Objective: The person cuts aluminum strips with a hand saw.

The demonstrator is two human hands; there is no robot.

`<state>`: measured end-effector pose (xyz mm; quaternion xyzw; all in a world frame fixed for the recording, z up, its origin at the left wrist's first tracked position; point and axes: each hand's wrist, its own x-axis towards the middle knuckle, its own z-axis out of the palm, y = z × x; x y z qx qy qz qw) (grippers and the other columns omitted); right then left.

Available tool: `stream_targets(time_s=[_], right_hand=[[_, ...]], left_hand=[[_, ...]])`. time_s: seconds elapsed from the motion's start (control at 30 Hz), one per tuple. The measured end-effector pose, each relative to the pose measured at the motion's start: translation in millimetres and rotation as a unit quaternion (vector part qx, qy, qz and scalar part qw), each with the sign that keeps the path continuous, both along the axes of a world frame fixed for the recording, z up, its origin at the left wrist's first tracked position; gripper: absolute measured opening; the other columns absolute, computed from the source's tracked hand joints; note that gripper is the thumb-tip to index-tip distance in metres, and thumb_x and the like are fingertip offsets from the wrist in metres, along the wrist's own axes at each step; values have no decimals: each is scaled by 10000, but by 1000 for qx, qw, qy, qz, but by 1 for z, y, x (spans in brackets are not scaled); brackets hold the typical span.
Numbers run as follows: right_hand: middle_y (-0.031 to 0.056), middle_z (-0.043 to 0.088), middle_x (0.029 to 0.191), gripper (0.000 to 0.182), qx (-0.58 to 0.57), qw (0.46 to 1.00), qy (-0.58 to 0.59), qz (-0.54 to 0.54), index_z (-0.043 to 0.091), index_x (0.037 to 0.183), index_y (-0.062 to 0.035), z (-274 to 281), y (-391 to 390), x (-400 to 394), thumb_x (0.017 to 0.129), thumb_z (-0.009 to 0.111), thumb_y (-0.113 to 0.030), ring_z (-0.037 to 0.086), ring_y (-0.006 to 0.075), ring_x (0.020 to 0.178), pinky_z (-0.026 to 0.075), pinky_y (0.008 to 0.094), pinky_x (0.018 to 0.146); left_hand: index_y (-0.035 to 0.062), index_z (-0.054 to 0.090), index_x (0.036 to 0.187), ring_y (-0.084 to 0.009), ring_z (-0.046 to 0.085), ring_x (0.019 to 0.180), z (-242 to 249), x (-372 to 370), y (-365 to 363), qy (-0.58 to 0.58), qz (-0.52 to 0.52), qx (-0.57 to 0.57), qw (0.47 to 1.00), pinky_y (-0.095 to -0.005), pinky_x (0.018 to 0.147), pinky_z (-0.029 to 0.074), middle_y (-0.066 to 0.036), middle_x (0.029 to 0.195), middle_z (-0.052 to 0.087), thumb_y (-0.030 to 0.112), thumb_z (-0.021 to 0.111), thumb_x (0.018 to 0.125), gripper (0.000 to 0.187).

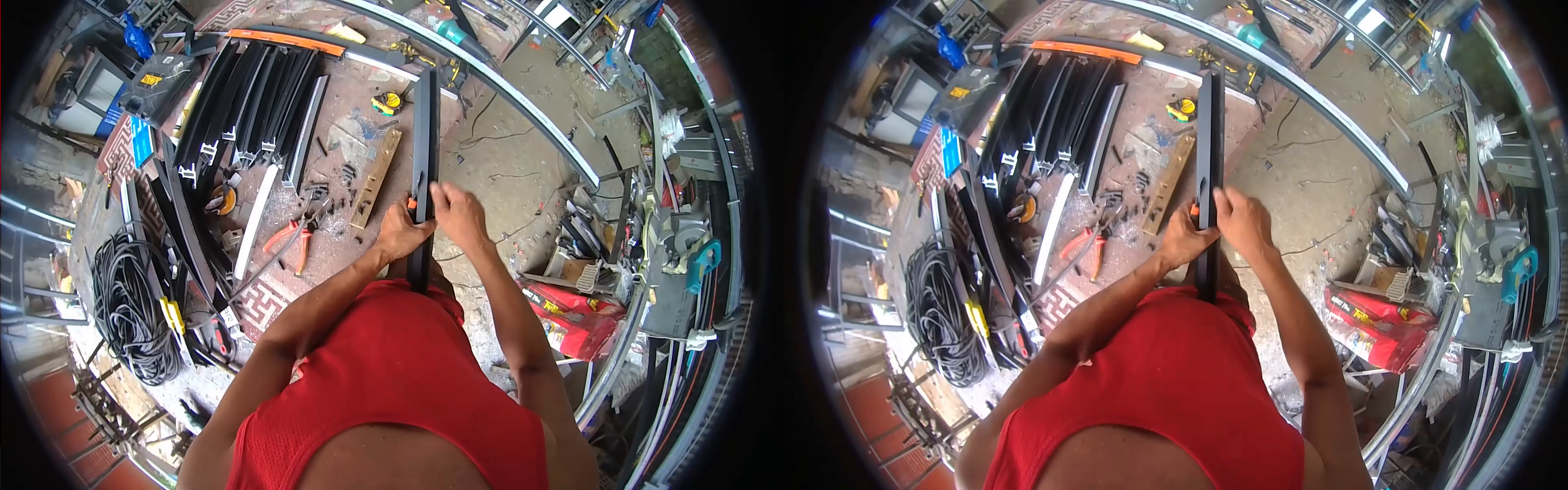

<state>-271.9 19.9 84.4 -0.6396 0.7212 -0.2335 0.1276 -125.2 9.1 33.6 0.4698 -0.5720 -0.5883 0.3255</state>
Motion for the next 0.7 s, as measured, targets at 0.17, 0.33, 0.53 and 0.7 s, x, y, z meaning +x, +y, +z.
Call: stream_targets(time_s=[0.17, 0.33, 0.53, 0.7], right_hand=[[229, 661, 716, 254, -57, 994, 91, -12, 616, 875, -38, 29, -38, -6, 989, 549, -256, 658, 450, 701, 524, 532, 661], [253, 671, 763, 178, -32, 993, 112, 2, 613, 932, -17, 21, -32, 0, 970, 541, -175, 684, 428, 810, 541, 510, 732], [274, 672, 777, 274, -47, 995, 86, -23, 639, 915, -21, 48, -51, -9, 993, 511, -251, 665, 451, 777, 526, 529, 755], [173, 693, 836, 341, -57, 990, -129, 27, 655, 984, -62, 56, -52, -16, 1016, 536, -380, 685, 296, 797, 523, 436, 746]], left_hand=[[-31, 565, 1123, -113, 608, 797, 13, -4, 8, -5, -13, -7, 1000, -294, 709, 511, -72, 883, 656, 94, 757, 789, 405], [-27, 565, 1110, -126, 604, 778, 13, -3, 18, -35, 9, -26, 999, -312, 704, 509, -67, 856, 651, 129, 768, 769, 427], [-19, 552, 1119, -143, 607, 775, 29, -4, 11, -50, -8, -61, 997, -325, 706, 514, -74, 843, 641, 145, 784, 752, 463], [18, 564, 1142, -93, 615, 794, 27, 3, 11, 157, -32, 18, 987, -298, 701, 518, -6, 891, 630, 15, 721, 851, 331]])
